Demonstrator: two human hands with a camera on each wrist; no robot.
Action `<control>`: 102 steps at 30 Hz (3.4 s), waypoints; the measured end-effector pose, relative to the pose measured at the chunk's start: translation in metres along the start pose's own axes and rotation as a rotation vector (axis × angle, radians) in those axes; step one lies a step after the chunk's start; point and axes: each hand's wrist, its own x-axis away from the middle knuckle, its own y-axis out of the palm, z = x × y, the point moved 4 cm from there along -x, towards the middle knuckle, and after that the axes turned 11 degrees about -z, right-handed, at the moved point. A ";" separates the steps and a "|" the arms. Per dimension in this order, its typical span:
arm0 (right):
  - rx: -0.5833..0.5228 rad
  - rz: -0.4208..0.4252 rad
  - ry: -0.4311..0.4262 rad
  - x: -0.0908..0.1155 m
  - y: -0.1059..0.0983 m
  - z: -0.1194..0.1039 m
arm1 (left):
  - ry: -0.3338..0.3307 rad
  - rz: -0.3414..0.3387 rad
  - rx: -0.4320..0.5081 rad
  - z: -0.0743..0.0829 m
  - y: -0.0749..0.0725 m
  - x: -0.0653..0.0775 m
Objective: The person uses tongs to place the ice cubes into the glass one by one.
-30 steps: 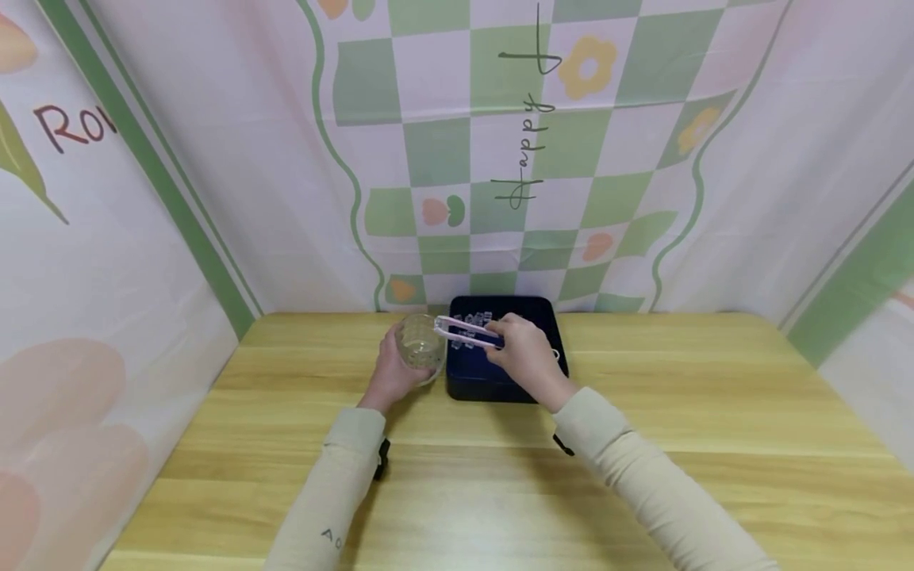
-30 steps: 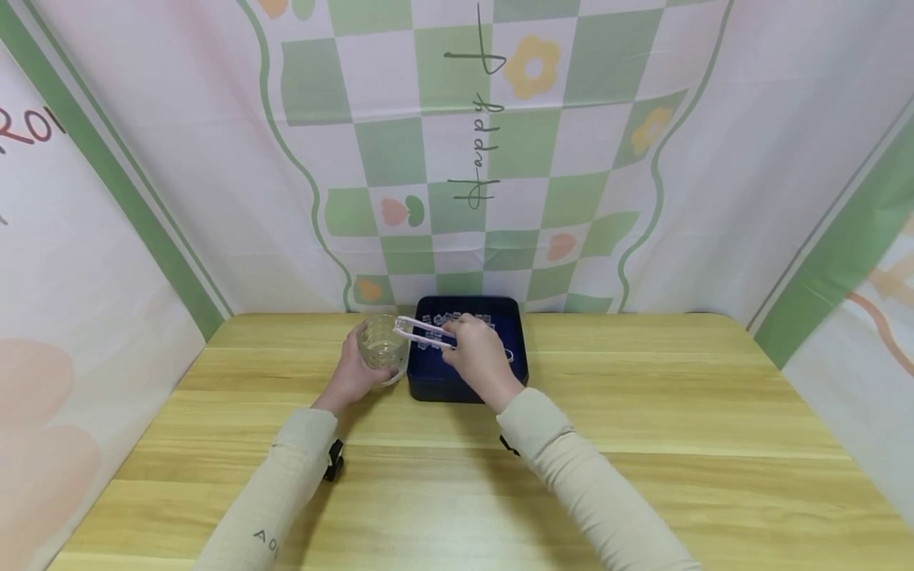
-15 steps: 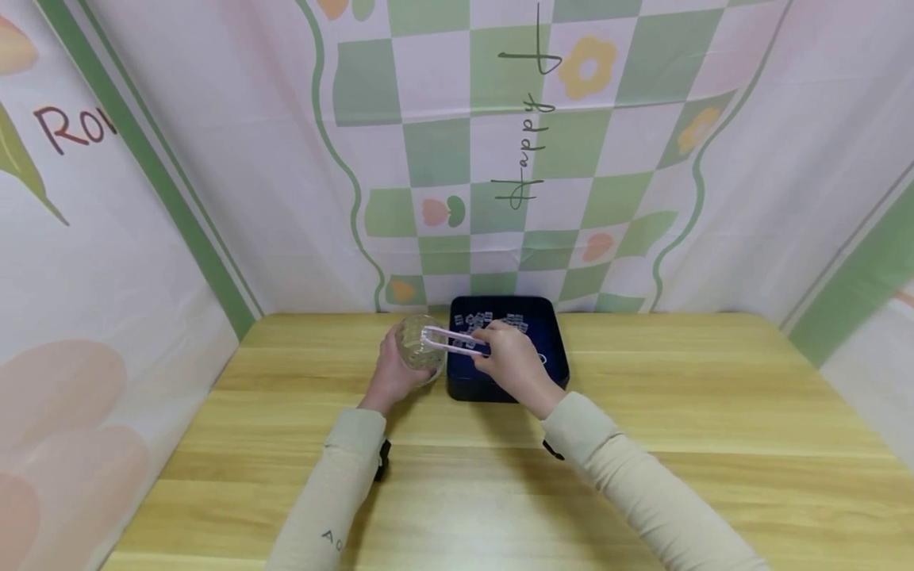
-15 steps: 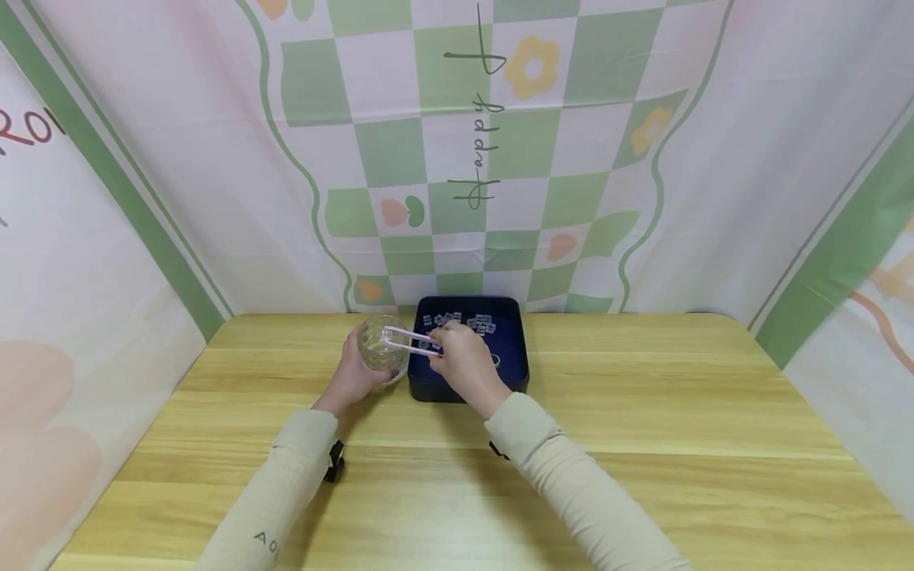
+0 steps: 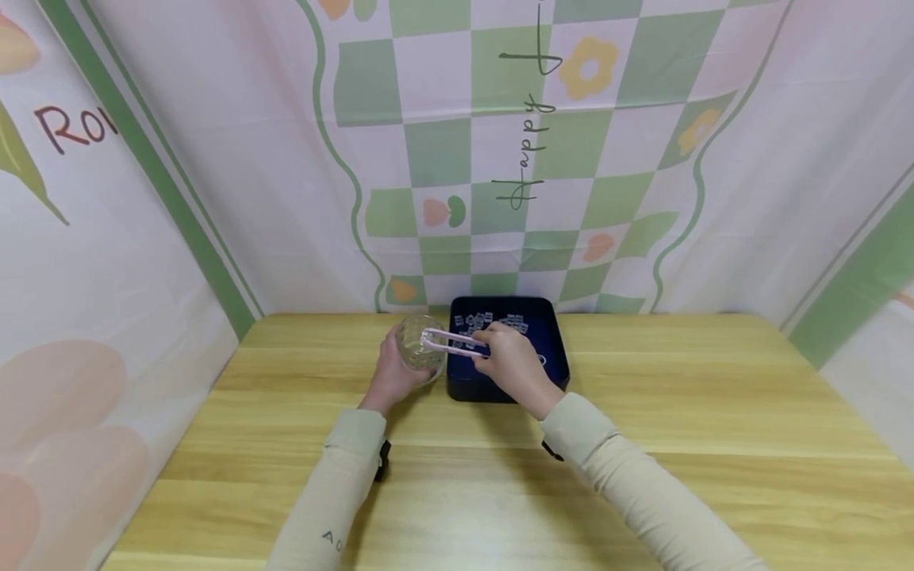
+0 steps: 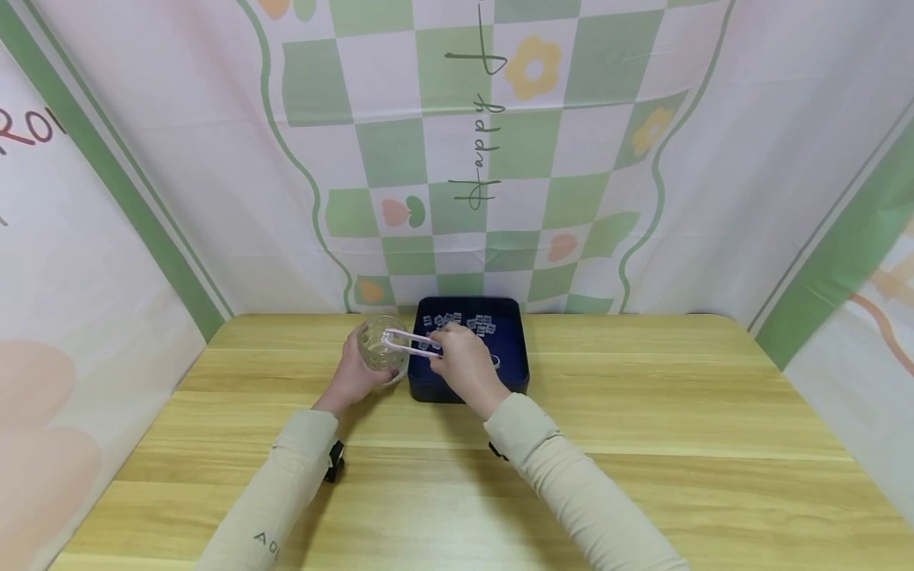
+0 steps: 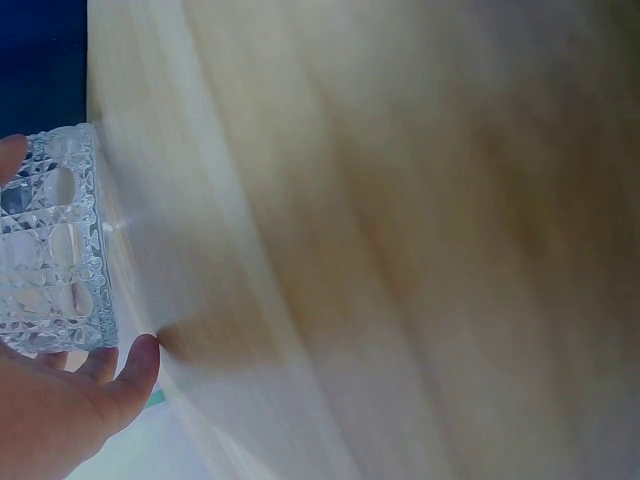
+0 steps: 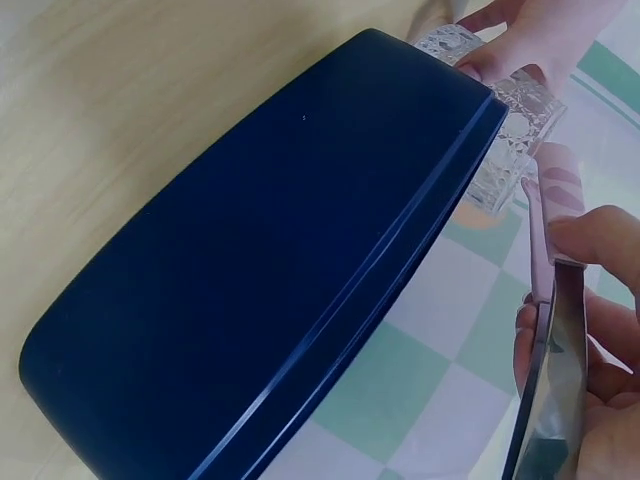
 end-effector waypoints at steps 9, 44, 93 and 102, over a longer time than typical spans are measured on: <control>-0.021 -0.008 0.010 0.001 -0.001 0.001 | 0.010 0.007 -0.008 0.001 0.000 0.002; 0.033 -0.082 0.196 -0.005 0.011 0.062 | -0.004 -0.009 -0.012 0.003 0.001 0.000; 0.050 -0.134 0.152 -0.012 0.020 0.062 | -0.003 -0.008 -0.005 -0.002 0.002 -0.002; 0.047 -0.127 0.156 -0.010 0.019 0.063 | -0.005 -0.004 0.006 0.000 0.001 -0.001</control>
